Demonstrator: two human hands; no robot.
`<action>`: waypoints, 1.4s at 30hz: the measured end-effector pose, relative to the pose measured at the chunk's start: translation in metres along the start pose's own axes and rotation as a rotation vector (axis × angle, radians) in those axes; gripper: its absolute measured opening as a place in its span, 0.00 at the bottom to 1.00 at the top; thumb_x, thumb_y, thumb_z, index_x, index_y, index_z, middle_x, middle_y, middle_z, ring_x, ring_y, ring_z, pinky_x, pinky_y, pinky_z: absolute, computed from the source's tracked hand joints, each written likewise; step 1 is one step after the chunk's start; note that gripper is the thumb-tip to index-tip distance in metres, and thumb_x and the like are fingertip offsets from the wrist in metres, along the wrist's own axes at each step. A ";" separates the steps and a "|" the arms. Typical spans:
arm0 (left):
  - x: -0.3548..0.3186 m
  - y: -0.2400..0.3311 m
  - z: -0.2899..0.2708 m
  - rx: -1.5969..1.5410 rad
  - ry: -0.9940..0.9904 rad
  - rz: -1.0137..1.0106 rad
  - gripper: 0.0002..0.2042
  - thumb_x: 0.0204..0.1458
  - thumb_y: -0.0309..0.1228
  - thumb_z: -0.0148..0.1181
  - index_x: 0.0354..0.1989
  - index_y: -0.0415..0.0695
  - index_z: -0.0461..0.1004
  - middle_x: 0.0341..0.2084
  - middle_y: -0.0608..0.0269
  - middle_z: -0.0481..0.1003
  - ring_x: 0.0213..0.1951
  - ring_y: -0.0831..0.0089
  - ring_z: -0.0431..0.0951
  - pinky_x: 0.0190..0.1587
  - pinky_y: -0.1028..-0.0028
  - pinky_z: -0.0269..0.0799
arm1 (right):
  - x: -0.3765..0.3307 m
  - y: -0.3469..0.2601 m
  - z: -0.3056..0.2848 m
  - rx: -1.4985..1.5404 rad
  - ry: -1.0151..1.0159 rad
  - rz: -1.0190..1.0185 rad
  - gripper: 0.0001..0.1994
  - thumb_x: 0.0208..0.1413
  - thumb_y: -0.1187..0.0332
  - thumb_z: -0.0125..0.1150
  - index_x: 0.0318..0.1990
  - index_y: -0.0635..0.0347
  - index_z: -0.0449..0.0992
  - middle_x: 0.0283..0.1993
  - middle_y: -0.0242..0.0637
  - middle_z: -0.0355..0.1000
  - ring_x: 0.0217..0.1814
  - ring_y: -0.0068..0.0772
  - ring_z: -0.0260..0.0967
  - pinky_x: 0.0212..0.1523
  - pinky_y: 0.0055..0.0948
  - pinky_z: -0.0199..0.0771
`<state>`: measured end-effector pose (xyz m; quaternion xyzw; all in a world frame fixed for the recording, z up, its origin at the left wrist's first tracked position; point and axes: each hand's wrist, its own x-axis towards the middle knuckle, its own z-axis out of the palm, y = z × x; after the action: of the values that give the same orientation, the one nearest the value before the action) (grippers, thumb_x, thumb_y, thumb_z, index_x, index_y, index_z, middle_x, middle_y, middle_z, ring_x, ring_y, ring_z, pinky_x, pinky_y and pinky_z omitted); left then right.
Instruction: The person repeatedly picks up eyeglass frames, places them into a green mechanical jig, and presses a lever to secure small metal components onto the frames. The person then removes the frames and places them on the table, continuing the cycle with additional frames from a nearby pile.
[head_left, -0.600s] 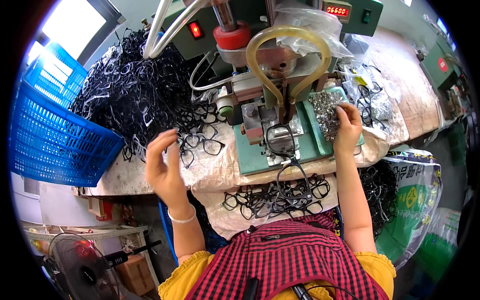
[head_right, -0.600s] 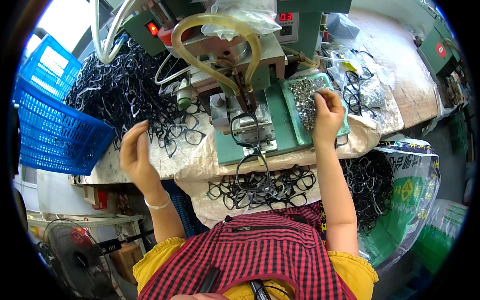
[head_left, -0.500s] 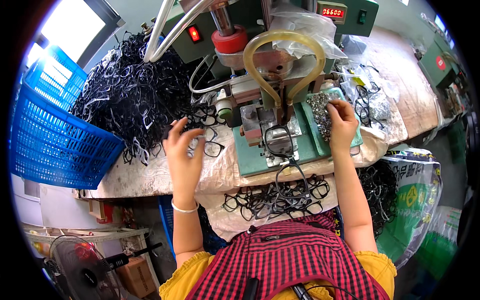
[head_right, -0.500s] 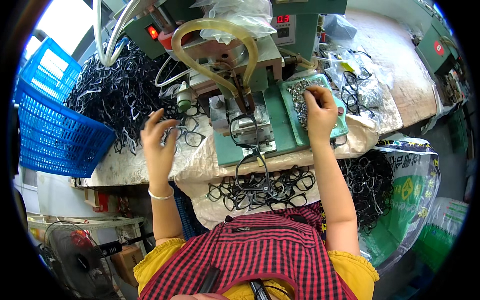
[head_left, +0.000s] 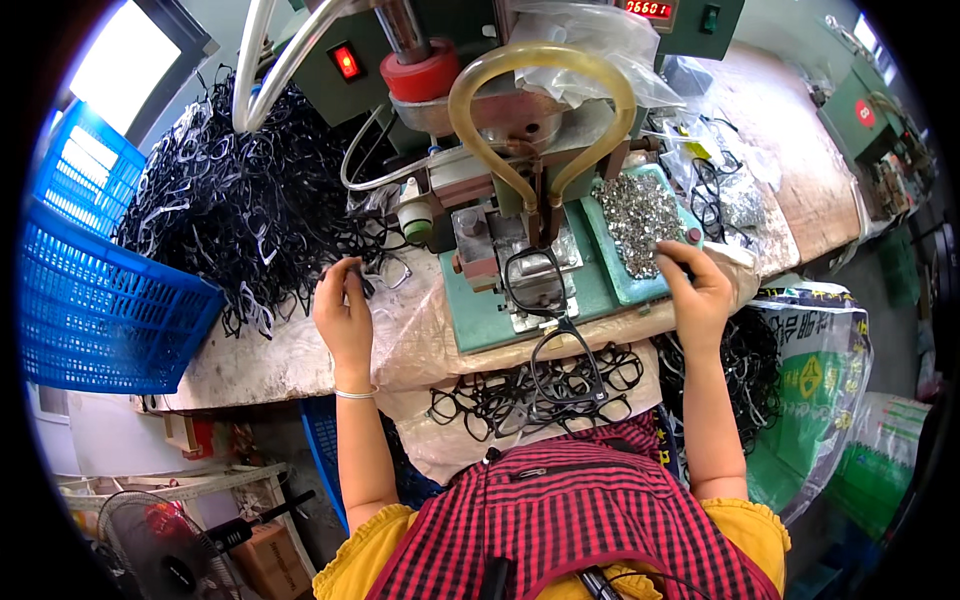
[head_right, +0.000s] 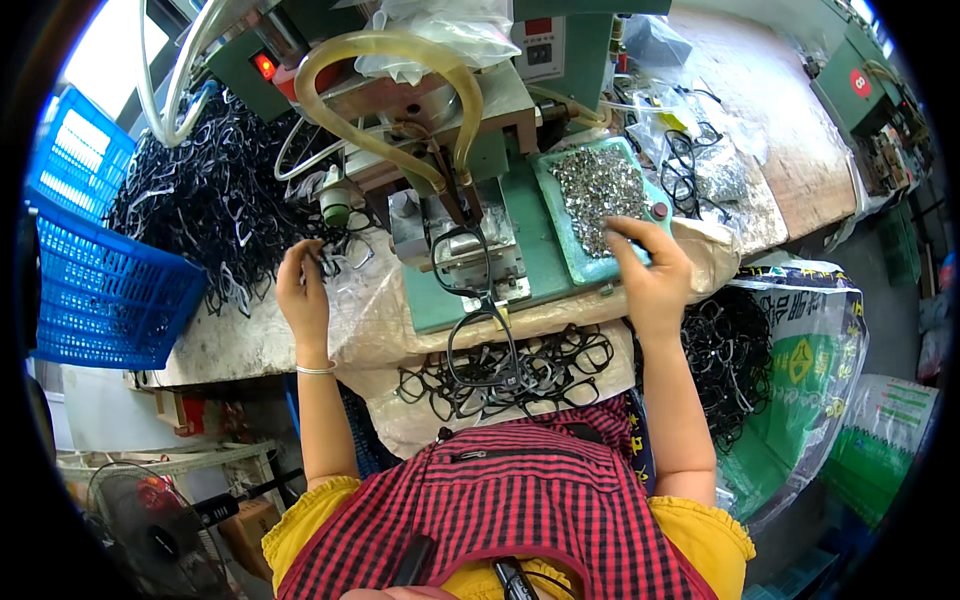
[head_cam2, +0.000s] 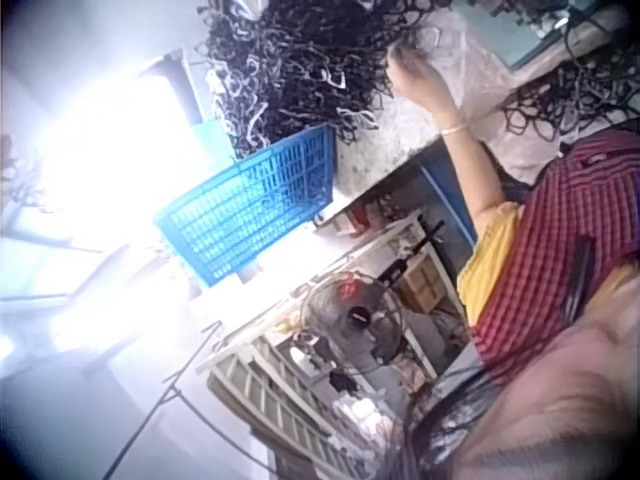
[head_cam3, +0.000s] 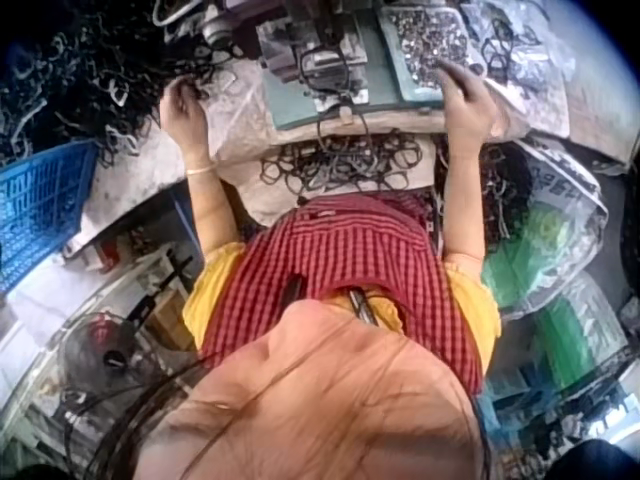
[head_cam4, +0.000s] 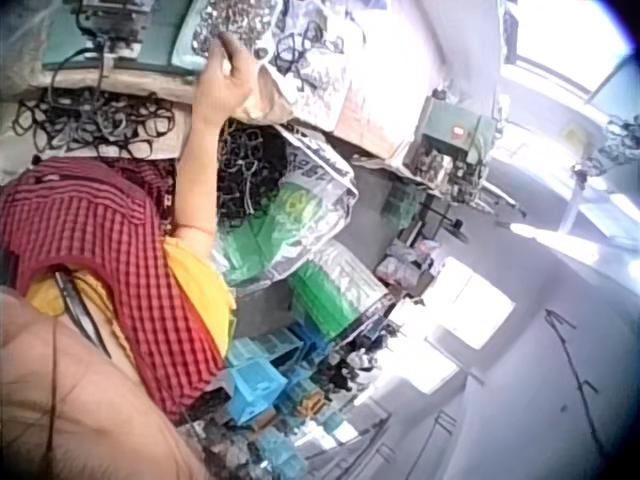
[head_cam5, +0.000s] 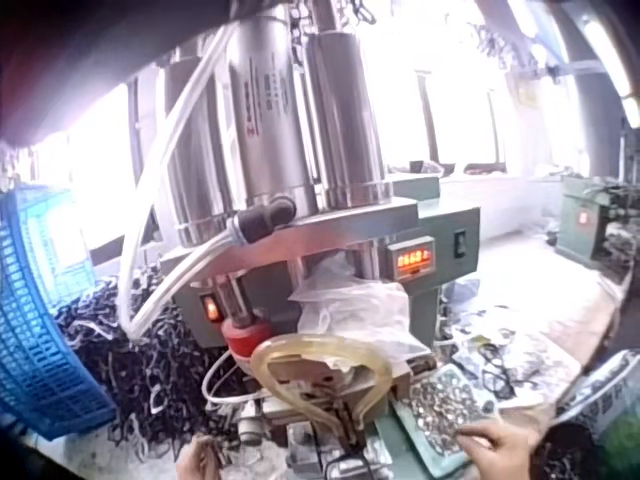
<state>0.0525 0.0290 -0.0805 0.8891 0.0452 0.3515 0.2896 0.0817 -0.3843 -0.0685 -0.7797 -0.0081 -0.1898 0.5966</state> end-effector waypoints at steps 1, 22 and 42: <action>0.000 -0.009 0.005 -0.207 0.079 -0.054 0.07 0.66 0.26 0.53 0.42 0.37 0.76 0.33 0.61 0.79 0.34 0.71 0.77 0.38 0.75 0.71 | 0.003 -0.016 0.010 0.061 -0.074 -0.003 0.07 0.54 0.78 0.66 0.40 0.65 0.83 0.40 0.35 0.81 0.45 0.25 0.77 0.48 0.26 0.73; 0.010 0.202 -0.050 -1.616 -0.240 -0.144 0.15 0.69 0.46 0.36 0.34 0.50 0.57 0.21 0.49 0.71 0.26 0.57 0.73 0.43 0.53 0.73 | 0.004 -0.090 0.090 0.482 -0.202 -0.027 0.27 0.50 0.78 0.65 0.60 0.68 0.65 0.40 0.37 0.79 0.55 0.29 0.73 0.60 0.30 0.66; -0.032 0.198 0.034 -1.730 -0.878 -1.005 0.15 0.68 0.43 0.39 0.36 0.45 0.63 0.22 0.47 0.77 0.29 0.51 0.80 0.37 0.55 0.79 | 0.048 0.037 0.037 -0.656 -0.135 -0.600 0.06 0.49 0.70 0.66 0.35 0.57 0.79 0.58 0.49 0.73 0.69 0.52 0.63 0.59 0.46 0.72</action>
<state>0.0264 -0.1610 -0.0113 0.3124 0.0334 -0.2419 0.9180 0.1458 -0.3710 -0.0965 -0.9014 -0.2123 -0.2957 0.2346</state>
